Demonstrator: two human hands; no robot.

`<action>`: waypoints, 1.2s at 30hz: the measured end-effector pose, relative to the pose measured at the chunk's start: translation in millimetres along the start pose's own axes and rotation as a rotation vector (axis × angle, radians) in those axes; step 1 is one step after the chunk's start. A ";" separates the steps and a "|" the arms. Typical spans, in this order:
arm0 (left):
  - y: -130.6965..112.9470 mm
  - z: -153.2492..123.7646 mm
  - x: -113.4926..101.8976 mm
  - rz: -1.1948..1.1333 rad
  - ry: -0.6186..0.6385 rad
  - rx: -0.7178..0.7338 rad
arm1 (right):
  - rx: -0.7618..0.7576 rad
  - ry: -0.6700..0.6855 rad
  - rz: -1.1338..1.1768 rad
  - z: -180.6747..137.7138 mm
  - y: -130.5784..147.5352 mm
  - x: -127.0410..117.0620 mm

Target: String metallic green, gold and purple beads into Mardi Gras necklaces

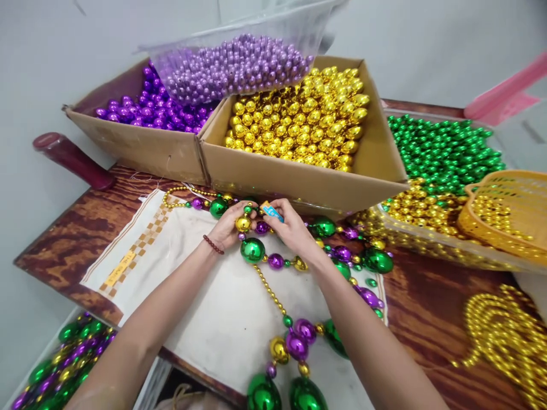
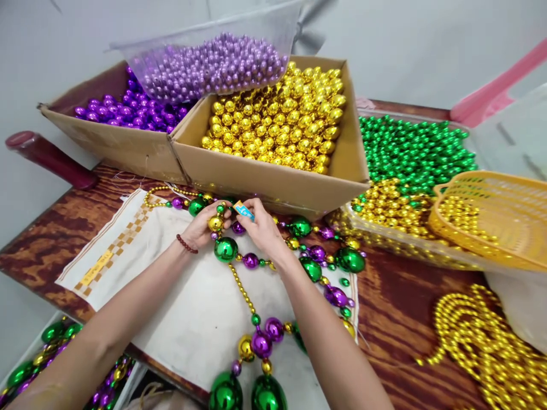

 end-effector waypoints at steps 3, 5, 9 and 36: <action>0.5 3.1 0.9 -0.003 -0.012 -0.014 | -0.011 -0.020 0.016 2.7 -0.7 -2.1; 0.6 4.3 2.2 -0.009 -0.024 -0.027 | -0.003 -0.019 0.038 3.5 -0.2 -3.8; 0.1 5.5 6.3 -0.022 -0.059 -0.056 | 0.072 0.030 0.171 4.8 -1.7 -3.0; -9.9 21.4 24.2 0.111 -0.120 -0.214 | 0.320 0.033 -0.515 33.6 35.3 -16.8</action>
Point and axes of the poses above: each hand's wrist, its own z-axis towards the middle knuckle, its own x-axis out of the palm, y = z × x, the point moved 2 cm from there along z, towards the middle knuckle, and after that the axes turned 11 degrees about -z, right-handed, at the moved point
